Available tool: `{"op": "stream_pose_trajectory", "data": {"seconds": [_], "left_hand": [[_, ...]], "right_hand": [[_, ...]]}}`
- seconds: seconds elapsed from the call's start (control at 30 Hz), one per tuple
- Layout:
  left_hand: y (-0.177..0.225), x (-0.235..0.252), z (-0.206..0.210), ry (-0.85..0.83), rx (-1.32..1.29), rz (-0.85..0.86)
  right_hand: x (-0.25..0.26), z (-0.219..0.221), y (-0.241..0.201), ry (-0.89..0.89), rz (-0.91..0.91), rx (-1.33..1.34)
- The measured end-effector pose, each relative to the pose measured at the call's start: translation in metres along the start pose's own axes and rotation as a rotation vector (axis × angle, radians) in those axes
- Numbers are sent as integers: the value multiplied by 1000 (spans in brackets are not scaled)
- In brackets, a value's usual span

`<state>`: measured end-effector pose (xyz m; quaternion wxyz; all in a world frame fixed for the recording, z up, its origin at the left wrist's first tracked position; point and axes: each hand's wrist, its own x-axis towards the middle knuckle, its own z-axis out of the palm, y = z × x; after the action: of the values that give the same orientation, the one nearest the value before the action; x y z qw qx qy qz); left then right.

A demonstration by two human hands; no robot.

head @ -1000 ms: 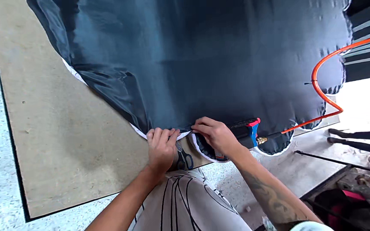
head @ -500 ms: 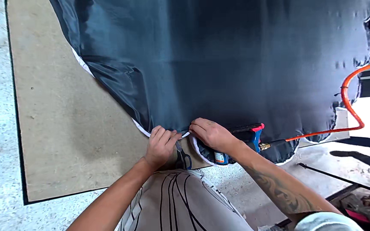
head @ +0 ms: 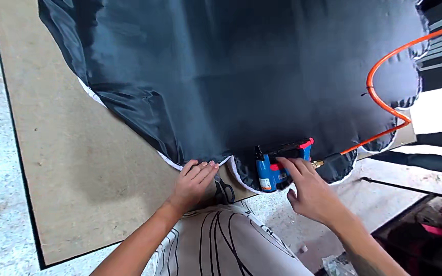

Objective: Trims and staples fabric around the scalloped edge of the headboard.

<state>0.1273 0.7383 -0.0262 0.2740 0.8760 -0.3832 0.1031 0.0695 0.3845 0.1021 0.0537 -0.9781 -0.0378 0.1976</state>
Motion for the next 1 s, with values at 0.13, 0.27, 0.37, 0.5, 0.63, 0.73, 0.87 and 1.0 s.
{"op": "stream_pose_trajectory", "data": {"seconds": [0.13,0.27,0.37,0.5,0.63,0.73,0.87,1.0], "left_hand": [[5,-9,-1,-132,51,15],[1,-18,-8,-333,41,53],[-6,-22,-8,-299,6,73],[-14,-24,-9,-322,-62,69],[-19,-25,-8,-312,-98,77],[-20,-25,-10,-327,-102,94],[-19,-24,-12,-348,-95,100],[-21,-25,-12,-344,-103,119]], "right_hand": [[-3,23,12,40,-46,18],[-18,-16,-44,27,61,275],[-24,-23,-91,141,156,451],[-5,-11,-129,234,285,446],[10,-5,-138,189,374,397],[12,-5,-144,150,400,339],[8,-9,-153,151,410,355],[3,-8,-165,168,414,376]]}}
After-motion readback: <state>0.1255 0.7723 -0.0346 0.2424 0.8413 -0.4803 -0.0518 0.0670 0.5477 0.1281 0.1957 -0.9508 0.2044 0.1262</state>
